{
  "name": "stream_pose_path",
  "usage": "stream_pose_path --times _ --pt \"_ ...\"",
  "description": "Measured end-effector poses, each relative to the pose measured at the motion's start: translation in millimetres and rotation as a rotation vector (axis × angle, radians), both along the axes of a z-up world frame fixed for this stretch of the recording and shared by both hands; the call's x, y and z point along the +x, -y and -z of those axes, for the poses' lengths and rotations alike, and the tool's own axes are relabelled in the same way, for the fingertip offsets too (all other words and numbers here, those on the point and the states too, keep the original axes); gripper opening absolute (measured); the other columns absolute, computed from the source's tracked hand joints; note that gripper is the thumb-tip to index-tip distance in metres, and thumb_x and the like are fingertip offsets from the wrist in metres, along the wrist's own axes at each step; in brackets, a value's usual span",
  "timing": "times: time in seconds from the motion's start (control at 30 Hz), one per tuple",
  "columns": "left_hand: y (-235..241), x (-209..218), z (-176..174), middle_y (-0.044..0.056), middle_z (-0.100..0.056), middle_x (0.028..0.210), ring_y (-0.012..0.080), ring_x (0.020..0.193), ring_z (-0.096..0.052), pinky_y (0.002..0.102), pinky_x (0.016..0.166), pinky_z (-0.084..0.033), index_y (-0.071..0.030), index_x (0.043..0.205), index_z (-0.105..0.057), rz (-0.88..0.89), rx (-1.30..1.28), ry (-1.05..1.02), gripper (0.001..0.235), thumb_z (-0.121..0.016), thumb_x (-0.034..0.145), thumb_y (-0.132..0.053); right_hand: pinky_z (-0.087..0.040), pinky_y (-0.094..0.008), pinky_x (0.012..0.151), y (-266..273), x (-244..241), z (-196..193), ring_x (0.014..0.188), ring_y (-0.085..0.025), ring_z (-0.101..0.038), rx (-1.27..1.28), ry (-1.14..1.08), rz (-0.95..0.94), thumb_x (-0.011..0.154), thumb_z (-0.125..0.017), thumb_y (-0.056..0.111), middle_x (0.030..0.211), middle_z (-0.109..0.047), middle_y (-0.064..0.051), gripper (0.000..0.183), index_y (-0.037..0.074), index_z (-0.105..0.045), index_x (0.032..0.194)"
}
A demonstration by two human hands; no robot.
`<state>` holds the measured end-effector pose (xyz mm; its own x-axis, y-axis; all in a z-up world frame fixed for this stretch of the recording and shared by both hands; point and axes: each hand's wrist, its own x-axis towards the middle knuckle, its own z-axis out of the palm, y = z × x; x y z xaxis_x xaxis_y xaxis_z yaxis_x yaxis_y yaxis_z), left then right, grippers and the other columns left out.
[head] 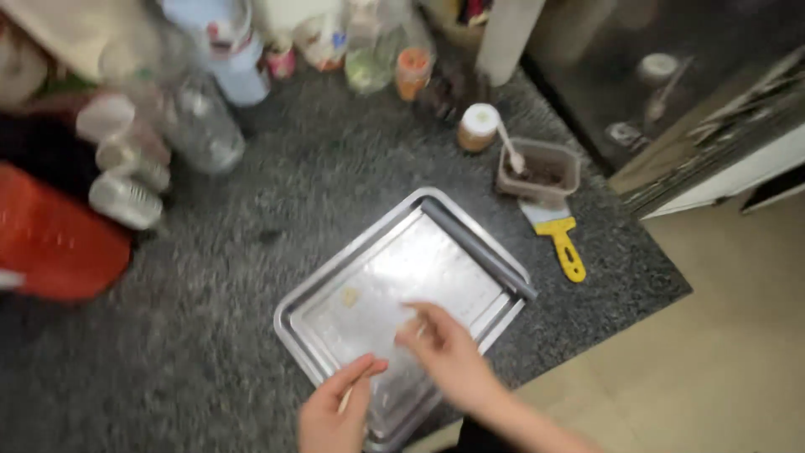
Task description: Creating small decorative flower shapes by rolling and arranging tiny pieces of dough on a metal tray
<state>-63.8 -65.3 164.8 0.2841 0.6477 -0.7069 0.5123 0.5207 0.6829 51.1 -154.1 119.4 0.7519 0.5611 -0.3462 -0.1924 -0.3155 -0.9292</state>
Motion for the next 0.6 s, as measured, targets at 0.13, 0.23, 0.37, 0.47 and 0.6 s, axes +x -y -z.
stream_pose_path --times 0.13,0.23,0.37,0.47,0.6 --pt "-15.4 7.9 -6.8 0.008 -0.079 0.089 0.0079 0.092 -0.066 0.023 0.085 -0.048 -0.003 0.100 -0.077 0.080 0.017 0.038 0.025 -0.065 0.079 -0.010 -0.041 -0.018 0.061 0.9 -7.6 -25.4 0.059 -0.003 -0.049 0.015 0.059 -0.066 0.078 -0.068 0.016 0.075 -0.065 0.005 0.018 0.013 -0.067 0.096" --pt "-11.2 8.6 -3.8 0.011 -0.079 0.089 0.0090 0.092 -0.065 0.023 0.086 -0.048 -0.003 0.102 -0.077 0.110 0.009 0.043 0.029 -0.068 0.076 -0.012 -0.040 -0.019 0.058 12.4 -14.0 -42.3 0.055 -0.003 -0.046 0.007 0.077 -0.132 0.079 -0.065 0.017 0.075 -0.067 0.007 0.008 0.012 -0.069 0.084" --pt "6.2 22.3 15.0 0.013 -0.079 0.092 0.0122 0.084 -0.067 0.022 0.080 -0.049 0.000 0.097 -0.078 0.093 -0.009 0.219 0.026 -0.073 0.072 -0.007 -0.047 -0.023 0.071 28.3 5.1 -55.9 0.078 -0.009 -0.062 0.094 0.192 -0.274 0.086 -0.055 0.017 0.086 -0.069 0.001 0.015 0.010 -0.067 0.092" --pt "18.6 29.4 14.2 0.008 -0.080 0.088 0.0098 0.086 -0.067 0.021 0.083 -0.049 -0.002 0.090 -0.080 0.132 0.085 0.202 0.022 -0.074 0.071 -0.011 -0.047 -0.023 0.068 40.6 21.0 -59.4 0.074 -0.010 -0.062 0.140 0.281 -0.375 0.087 -0.055 0.020 0.087 -0.069 -0.001 0.015 0.011 -0.057 0.099" --pt "35.3 40.9 26.5 0.003 -0.079 0.089 0.0091 0.088 -0.068 0.023 0.083 -0.049 -0.007 0.089 -0.080 0.192 0.111 0.099 0.023 -0.069 0.076 -0.023 -0.048 -0.024 0.064 58.1 44.9 -63.4 0.073 -0.010 -0.069 0.074 0.309 -0.450 0.086 -0.057 0.021 0.080 -0.072 0.003 0.025 0.015 -0.049 0.109"
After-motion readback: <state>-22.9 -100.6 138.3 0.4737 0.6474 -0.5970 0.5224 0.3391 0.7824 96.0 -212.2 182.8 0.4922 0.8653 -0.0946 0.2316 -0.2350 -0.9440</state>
